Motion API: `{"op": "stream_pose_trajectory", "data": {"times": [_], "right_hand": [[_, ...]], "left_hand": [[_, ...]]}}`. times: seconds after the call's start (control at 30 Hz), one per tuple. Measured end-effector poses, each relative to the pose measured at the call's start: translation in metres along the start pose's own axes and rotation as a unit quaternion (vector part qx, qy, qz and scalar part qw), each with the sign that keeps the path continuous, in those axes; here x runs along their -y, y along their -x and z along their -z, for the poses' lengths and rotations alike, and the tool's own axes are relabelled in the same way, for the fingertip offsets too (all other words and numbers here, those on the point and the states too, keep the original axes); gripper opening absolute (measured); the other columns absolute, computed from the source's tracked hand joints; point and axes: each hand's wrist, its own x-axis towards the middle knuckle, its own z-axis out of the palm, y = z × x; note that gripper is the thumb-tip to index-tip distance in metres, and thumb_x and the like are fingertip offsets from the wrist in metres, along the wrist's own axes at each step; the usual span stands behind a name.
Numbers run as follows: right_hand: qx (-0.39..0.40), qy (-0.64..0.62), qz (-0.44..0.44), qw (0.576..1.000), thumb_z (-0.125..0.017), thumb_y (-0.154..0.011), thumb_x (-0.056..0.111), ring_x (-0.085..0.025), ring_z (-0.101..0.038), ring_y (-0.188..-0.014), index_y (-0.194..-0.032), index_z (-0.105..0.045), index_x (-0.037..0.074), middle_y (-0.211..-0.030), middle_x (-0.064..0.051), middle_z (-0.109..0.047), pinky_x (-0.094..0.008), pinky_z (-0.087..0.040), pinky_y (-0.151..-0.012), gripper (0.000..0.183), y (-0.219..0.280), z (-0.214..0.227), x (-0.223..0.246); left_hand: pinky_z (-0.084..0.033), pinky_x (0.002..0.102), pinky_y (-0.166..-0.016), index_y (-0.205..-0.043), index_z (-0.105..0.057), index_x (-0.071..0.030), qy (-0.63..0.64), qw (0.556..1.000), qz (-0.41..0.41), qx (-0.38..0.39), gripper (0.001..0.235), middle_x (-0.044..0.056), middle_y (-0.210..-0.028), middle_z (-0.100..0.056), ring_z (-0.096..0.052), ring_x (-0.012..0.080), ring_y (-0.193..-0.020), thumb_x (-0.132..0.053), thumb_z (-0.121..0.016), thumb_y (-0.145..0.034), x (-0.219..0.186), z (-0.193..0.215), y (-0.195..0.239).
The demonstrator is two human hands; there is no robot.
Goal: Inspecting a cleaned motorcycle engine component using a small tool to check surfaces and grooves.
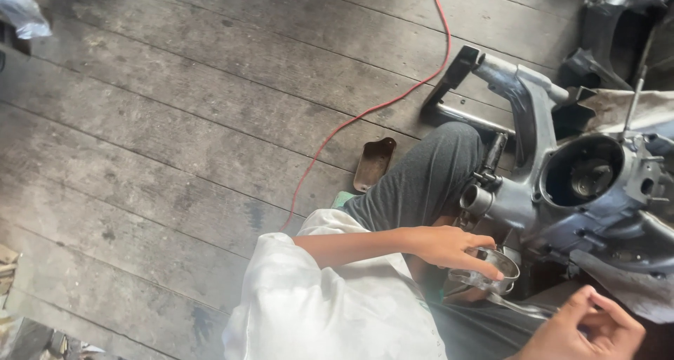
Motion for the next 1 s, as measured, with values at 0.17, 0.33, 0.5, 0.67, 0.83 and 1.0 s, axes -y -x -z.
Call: {"op": "stream_pose_trajectory", "data": {"times": [0.17,0.33,0.5,0.67,0.83,1.0], "right_hand": [[-0.009,0.009,0.027,1.000,-0.071,-0.103,-0.033,-0.027,-0.059,-0.074,-0.118,-0.065,-0.019,-0.100,-0.029,-0.071,-0.036,-0.053,-0.073,0.021,-0.002,0.006,0.008],[-0.056,0.172,0.017,0.983,-0.084,-0.121,-0.025,-0.019,-0.054,-0.072,-0.122,-0.070,-0.013,-0.091,-0.017,-0.064,-0.028,-0.046,-0.066,0.018,-0.006,0.026,0.001],[-0.075,0.053,-0.033,0.995,-0.082,-0.119,-0.025,-0.024,-0.056,-0.071,-0.118,-0.064,-0.016,-0.091,-0.025,-0.066,-0.034,-0.050,-0.070,0.020,-0.004,0.021,0.013],[-0.017,0.014,-0.034,0.999,-0.081,-0.100,-0.019,-0.018,-0.047,-0.067,-0.113,-0.072,-0.006,-0.076,-0.009,-0.056,-0.030,-0.038,-0.077,0.020,-0.009,0.027,0.031],[-0.099,0.121,-0.042,0.987,-0.084,-0.116,-0.031,-0.021,-0.045,-0.064,-0.120,-0.069,-0.020,-0.091,-0.023,-0.064,-0.031,-0.038,-0.063,0.019,0.008,0.079,-0.003],[-0.073,0.044,-0.066,0.994,-0.086,-0.102,-0.021,-0.016,-0.044,-0.057,-0.107,-0.069,-0.006,-0.068,-0.009,-0.056,-0.027,-0.024,-0.062,0.023,0.022,0.056,0.022]], "left_hand": [[-0.052,0.044,-0.083,-0.141,-0.051,-0.009,-0.027,0.998,-0.050,0.003,0.109,0.019,-0.115,-0.071,-0.071,0.0352,-0.103,-0.080,-0.039,-0.060,0.003,-0.014,-0.007],[-0.049,0.053,-0.101,-0.144,-0.049,-0.013,0.019,1.000,-0.003,0.010,0.101,0.023,-0.143,-0.061,-0.062,0.0419,-0.126,-0.075,-0.043,-0.064,-0.001,-0.002,0.015],[-0.051,0.046,-0.095,-0.137,-0.055,-0.013,0.072,0.997,0.022,-0.006,0.087,0.017,-0.130,-0.069,-0.068,0.0364,-0.117,-0.069,-0.048,-0.070,-0.016,0.000,0.016],[-0.052,0.040,-0.080,-0.140,-0.054,-0.018,0.030,0.999,0.015,0.015,0.090,0.010,-0.120,-0.072,-0.071,0.0290,-0.104,-0.068,-0.050,-0.066,-0.040,-0.006,0.014],[-0.052,0.040,-0.078,-0.141,-0.053,-0.015,0.027,0.998,-0.037,0.043,0.091,0.013,-0.120,-0.071,-0.070,0.0310,-0.099,-0.070,-0.050,-0.069,-0.031,-0.018,0.003],[-0.048,0.036,-0.061,-0.138,-0.052,-0.012,0.000,0.995,-0.053,0.083,0.097,0.013,-0.115,-0.072,-0.070,0.0245,-0.077,-0.076,-0.043,-0.065,-0.052,-0.020,0.003]]}}
